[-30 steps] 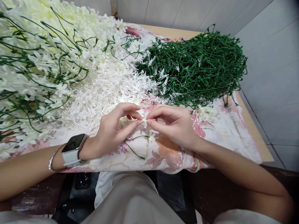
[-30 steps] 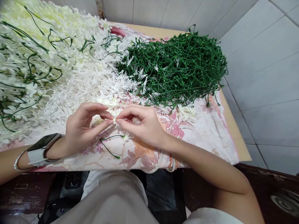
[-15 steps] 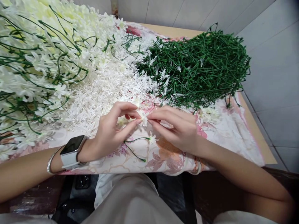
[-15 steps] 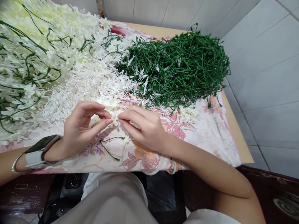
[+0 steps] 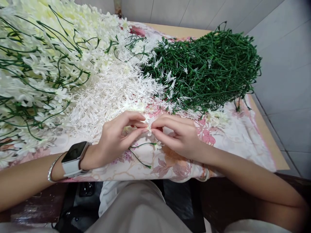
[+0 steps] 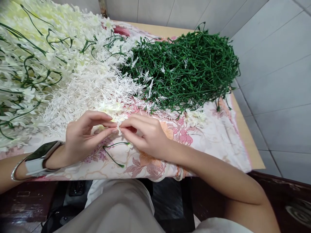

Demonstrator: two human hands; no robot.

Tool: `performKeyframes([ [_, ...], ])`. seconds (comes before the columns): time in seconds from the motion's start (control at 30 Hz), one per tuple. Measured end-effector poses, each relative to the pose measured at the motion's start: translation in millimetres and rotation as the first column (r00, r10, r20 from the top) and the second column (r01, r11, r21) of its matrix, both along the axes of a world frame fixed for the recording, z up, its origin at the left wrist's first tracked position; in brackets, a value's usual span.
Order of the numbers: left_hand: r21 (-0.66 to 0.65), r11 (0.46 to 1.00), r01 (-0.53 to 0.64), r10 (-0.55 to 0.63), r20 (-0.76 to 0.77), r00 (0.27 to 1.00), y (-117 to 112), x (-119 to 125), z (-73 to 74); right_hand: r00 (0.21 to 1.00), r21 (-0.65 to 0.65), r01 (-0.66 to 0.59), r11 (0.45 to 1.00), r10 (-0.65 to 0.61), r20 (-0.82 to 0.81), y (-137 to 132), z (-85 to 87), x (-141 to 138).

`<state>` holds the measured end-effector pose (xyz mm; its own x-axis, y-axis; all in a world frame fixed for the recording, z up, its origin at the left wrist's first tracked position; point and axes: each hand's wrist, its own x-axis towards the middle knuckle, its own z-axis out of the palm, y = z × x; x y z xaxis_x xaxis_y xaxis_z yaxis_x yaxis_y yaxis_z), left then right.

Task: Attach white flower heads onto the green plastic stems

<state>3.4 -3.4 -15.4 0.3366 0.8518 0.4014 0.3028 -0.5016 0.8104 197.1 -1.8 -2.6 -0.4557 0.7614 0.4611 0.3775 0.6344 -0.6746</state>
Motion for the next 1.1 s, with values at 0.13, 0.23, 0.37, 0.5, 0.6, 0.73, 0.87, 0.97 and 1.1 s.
performKeyframes([
  [0.13, -0.007, 1.0, -0.021, 0.021, 0.061, 0.998, 2, 2, 0.7, 0.999, -0.151, 0.018, 0.988, -0.025, -0.047, 2, 2.1, 1],
  [0.23, -0.013, 0.999, -0.035, 0.036, 0.081, 0.996, 2, 2, 0.8, 0.996, -0.216, 0.039, 0.976, -0.055, -0.068, 4, 3.3, 2],
  [0.37, -0.021, 1.0, -0.017, 0.017, 0.044, 0.999, 2, 2, 0.6, 0.997, -0.23, 0.03, 0.973, -0.046, -0.062, 3, 3.7, 2],
  [0.5, 0.011, 1.0, 0.017, -0.017, -0.03, 0.999, 3, 2, 0.8, 0.997, -0.245, 0.017, 0.969, -0.033, -0.063, 1, 3.2, 1],
  [0.6, 0.049, 0.998, 0.037, -0.033, -0.069, 0.997, 5, 2, 1.9, 0.998, -0.262, 0.009, 0.965, -0.026, -0.061, 2, 2.2, 1],
  [0.73, 0.223, 0.975, 0.01, 0.006, -0.072, 0.997, 7, -2, 7.3, 0.992, -0.276, 0.055, 0.959, -0.084, -0.093, 6, 1.7, 4],
  [0.87, 0.432, 0.77, 0.47, -0.355, -0.322, 0.878, 3, -5, 11.6, 0.971, -0.346, 0.137, 0.928, -0.195, -0.141, 12, 2.1, 8],
  [0.97, 0.408, 0.572, 0.712, -0.444, -0.576, 0.687, -1, -3, 9.8, 0.957, -0.381, 0.15, 0.912, -0.231, -0.176, 15, 1.6, 8],
  [1.1, 0.279, 0.64, 0.716, -0.383, -0.692, 0.612, -1, 1, 5.0, 0.952, -0.367, 0.145, 0.919, -0.23, -0.201, 17, -0.2, 8],
])
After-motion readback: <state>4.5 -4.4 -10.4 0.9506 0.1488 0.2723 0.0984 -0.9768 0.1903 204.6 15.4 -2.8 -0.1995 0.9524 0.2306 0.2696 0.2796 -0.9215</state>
